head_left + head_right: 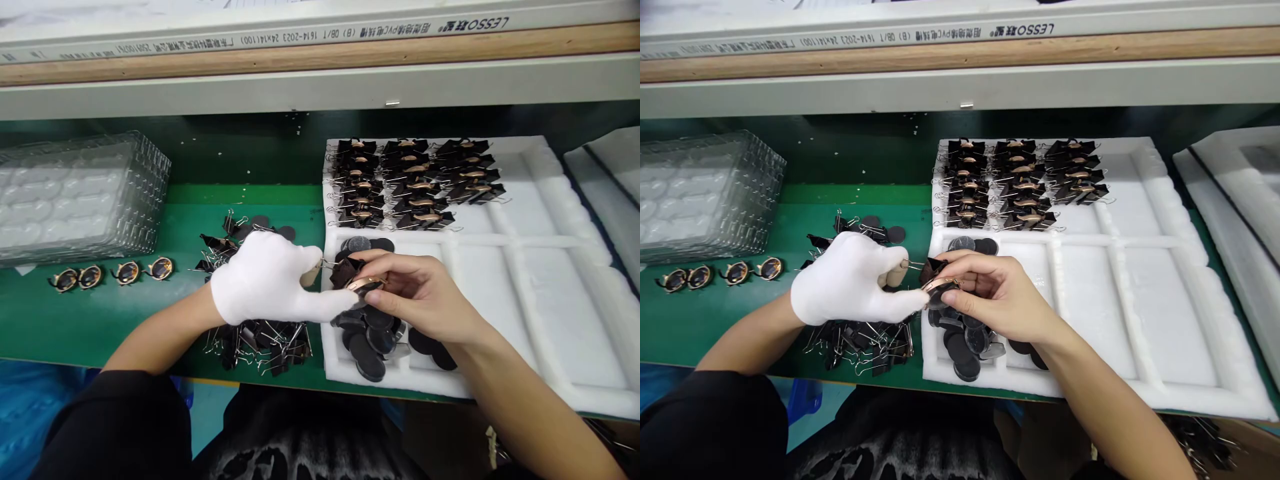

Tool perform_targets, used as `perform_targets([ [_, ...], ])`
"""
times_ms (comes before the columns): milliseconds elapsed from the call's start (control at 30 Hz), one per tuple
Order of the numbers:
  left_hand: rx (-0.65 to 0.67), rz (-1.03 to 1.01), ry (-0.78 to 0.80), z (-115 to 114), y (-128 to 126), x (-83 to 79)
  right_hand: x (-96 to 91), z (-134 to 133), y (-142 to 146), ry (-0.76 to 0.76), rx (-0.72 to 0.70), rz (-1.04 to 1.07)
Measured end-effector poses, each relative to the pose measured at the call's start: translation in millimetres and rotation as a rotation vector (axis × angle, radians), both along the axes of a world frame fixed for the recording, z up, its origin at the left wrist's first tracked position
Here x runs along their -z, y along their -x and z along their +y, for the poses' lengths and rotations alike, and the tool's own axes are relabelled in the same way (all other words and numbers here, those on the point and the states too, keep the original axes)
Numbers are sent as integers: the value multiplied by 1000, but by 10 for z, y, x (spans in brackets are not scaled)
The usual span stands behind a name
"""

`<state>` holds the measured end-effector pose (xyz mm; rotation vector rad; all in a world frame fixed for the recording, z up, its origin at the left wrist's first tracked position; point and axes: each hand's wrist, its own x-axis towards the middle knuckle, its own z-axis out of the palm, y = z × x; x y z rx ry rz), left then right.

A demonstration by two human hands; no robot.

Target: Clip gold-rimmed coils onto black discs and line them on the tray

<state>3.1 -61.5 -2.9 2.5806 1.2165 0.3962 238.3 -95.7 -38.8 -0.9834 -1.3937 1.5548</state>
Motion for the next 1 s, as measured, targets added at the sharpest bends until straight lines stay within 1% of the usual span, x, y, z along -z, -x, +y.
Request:
perform_targets([
  [133,53,36,-66,11,-6,58,-15,-1,-11,42,-61,-19],
  [200,50,37,-88,32,-3,85,-17,-2,-20,34,-53,-26],
  [233,44,22,-77,46,-1,96,-18,0,-25,28,-25,-16],
  [267,32,-9,-50,61,1,104,-19,5,-31,23,22,3],
  [333,-3,-98,44,87,6,106,-20,25,-42,38,159,56],
  [400,-49,-209,180,98,6,88,-20,55,-53,81,286,103],
  [433,-68,-262,268,96,3,72,-19,71,-59,101,323,120],
  [533,-91,-384,572,63,-15,22,-8,108,-75,116,336,149],
  [600,-84,-420,700,36,-31,3,3,117,-84,92,327,128],
  [700,-81,-429,747,4,-53,12,21,109,-88,62,318,61],
  [833,-69,-411,764,-21,-73,66,55,84,-77,78,248,26],
  [933,-66,-400,766,-21,-88,90,74,74,-61,86,266,35],
  [1000,-56,-380,773,1,-88,68,70,73,-45,91,288,27],
])
